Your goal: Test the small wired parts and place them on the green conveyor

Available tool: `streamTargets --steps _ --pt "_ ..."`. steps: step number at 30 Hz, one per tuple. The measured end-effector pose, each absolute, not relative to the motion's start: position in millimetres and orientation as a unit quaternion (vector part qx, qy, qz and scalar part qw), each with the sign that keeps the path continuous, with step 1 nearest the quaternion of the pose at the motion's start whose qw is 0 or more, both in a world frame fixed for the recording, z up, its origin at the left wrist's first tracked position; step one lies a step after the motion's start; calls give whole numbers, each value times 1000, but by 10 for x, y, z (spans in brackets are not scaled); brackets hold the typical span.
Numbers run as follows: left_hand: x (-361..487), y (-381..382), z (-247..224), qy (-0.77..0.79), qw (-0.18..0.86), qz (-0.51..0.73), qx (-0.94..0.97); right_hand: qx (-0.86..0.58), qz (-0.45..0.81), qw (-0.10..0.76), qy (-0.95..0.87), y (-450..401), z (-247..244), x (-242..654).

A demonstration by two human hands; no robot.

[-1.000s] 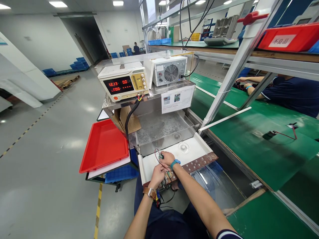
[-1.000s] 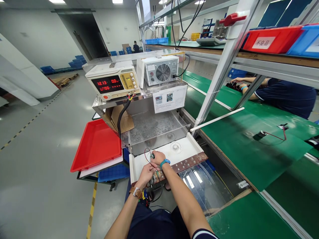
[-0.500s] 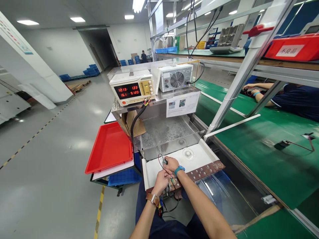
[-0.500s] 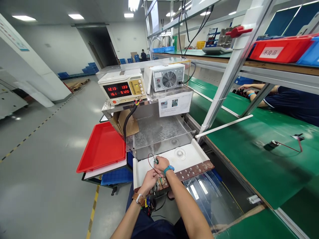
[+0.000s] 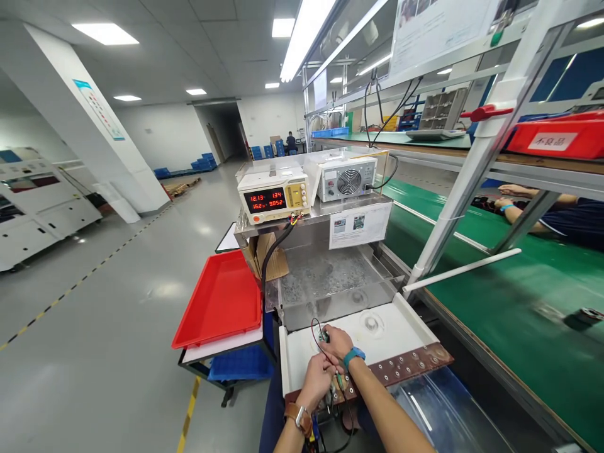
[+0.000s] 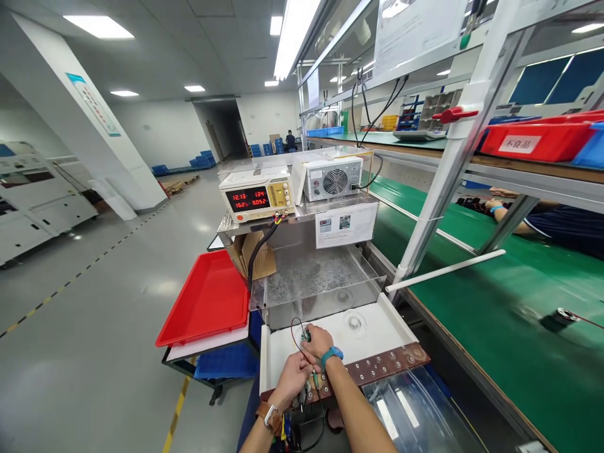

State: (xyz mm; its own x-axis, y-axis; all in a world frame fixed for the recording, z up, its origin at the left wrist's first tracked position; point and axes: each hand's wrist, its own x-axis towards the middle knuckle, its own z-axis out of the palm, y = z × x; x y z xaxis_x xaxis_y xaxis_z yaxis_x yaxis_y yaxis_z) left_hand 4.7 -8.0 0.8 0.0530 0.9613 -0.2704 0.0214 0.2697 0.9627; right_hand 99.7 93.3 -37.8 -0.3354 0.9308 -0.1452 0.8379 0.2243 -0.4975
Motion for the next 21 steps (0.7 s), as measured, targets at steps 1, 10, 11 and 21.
streamTargets --steps 1,10,11,21 --pt "48 -80 13 552 573 412 444 -570 253 90 -776 935 -381 994" --pt "53 -36 1 543 572 422 447 -571 251 107 -774 935 -285 989" --pt "47 -25 2 544 570 422 449 -570 250 117 -774 928 -259 983" --pt "-45 75 -90 602 523 464 385 -621 291 591 -425 917 296 1987"
